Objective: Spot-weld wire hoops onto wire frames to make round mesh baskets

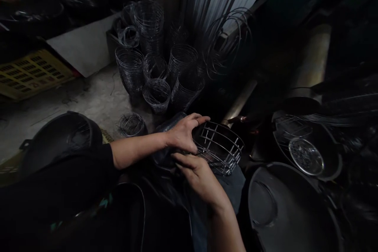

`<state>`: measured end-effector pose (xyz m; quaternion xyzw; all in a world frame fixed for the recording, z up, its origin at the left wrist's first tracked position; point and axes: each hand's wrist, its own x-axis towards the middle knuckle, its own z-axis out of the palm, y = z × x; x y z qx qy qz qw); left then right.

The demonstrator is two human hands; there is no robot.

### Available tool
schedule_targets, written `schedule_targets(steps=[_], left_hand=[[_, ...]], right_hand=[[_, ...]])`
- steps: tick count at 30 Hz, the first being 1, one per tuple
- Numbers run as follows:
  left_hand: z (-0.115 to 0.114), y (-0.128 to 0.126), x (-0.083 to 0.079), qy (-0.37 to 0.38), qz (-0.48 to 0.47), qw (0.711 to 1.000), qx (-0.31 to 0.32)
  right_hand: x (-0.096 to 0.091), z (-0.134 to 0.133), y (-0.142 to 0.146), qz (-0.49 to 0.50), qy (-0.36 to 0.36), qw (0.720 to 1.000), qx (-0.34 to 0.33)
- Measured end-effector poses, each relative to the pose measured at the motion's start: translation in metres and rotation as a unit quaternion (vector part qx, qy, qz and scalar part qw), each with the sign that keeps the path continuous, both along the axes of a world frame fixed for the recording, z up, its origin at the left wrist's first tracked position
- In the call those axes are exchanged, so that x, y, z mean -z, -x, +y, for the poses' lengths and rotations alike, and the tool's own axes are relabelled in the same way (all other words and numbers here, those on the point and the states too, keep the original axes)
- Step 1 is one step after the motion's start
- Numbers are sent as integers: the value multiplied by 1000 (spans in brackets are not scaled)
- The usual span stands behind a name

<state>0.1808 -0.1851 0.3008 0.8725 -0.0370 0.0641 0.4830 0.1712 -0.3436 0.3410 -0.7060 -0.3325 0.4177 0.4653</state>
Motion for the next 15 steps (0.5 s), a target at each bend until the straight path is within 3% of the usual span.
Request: schedule_targets(steps=[4,7,11,15], left_hand=[[9,3,5,-23,7,1000,-17],[12,5,7,-30,13,999,-18],[12,9,8,-35,7,999,-4],[7,12,6,-52,-16,998,18]], right_hand=[[7,-32,4,-6,-4,995,99],[1,-50,10,-28,12,987,161],[-16,-55,13,-121,50,980,152],[-22,-53,-8,-174,56,970,159]])
